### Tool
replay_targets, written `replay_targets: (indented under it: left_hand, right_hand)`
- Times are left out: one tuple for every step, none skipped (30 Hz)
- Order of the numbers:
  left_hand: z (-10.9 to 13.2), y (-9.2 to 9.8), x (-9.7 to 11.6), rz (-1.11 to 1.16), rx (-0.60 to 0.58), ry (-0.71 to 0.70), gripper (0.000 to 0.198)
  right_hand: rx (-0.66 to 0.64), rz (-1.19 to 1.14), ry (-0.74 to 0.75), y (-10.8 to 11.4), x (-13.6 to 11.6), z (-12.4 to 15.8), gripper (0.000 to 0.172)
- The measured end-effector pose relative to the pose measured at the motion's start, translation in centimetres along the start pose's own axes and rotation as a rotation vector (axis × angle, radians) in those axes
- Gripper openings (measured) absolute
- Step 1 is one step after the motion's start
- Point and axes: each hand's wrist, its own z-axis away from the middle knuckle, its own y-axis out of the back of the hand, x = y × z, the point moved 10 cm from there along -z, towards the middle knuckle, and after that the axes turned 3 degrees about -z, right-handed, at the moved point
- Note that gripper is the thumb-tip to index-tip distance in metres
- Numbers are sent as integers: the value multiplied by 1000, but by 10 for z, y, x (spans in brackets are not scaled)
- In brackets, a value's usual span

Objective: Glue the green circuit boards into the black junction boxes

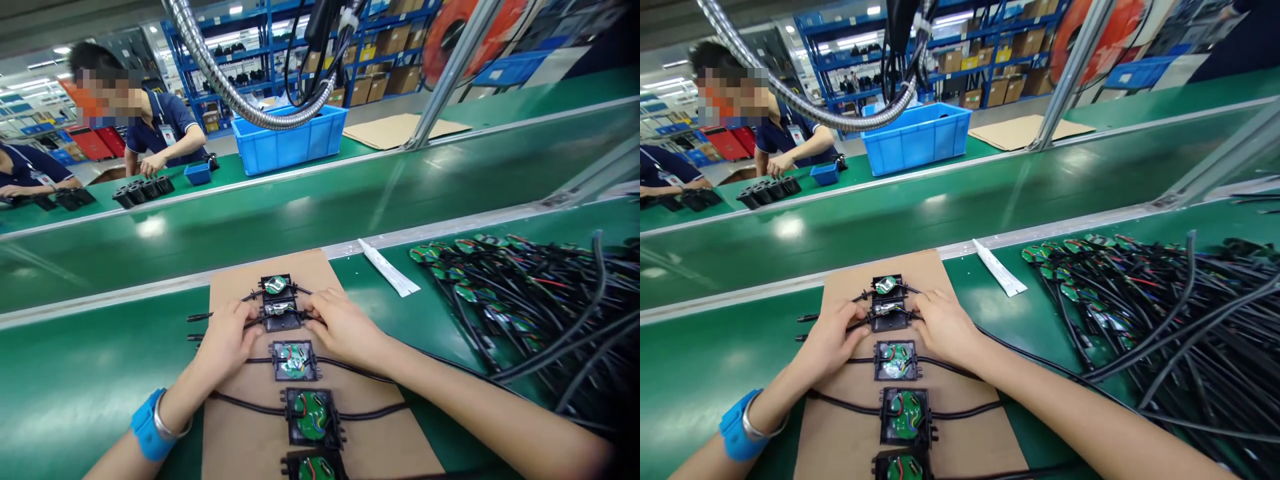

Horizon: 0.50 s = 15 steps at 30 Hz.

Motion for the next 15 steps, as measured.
replay_targets:
  left_hand:
    - [-1,-2,-4,0,-17,5,3]
    - [-1,-1,-5,9,-21,6,3]
    - [1,2,-5,21,-9,7,7]
    - [3,7,-3,32,9,2,10]
    - [5,13,1,41,31,-10,12]
    - [6,20,5,44,52,-25,14]
    - [7,25,9,42,68,-43,16]
    - [7,29,13,34,75,-61,17]
    - [5,30,15,20,71,-73,19]
    - [3,28,17,-1,60,-78,20]
    - [0,25,17,-26,45,-77,21]
    - [-3,21,17,-53,28,-72,21]
    - [-6,16,16,-79,9,-65,21]
    - [-9,11,14,-102,-13,-54,20]
    - [-12,5,13,-120,-36,-44,19]
  right_hand:
    - [1,-10,-6,-2,0,0,11]
    - [13,-23,-3,-1,-2,3,14]
    - [32,-24,2,3,-6,6,17]
    - [50,-7,10,8,-11,10,20]
    - [56,28,26,13,-17,14,23]
    - [49,77,46,19,-25,17,25]
    - [31,131,68,23,-33,18,26]
    - [6,178,95,27,-41,18,27]
    - [-23,213,122,29,-49,15,27]
    - [-54,237,143,30,-55,11,26]
    - [-84,257,152,30,-58,5,24]
    - [-116,274,150,29,-59,-1,23]
    - [-151,292,141,26,-59,-8,23]
    - [-187,309,126,22,-57,-14,22]
    - [-221,323,114,17,-54,-19,22]
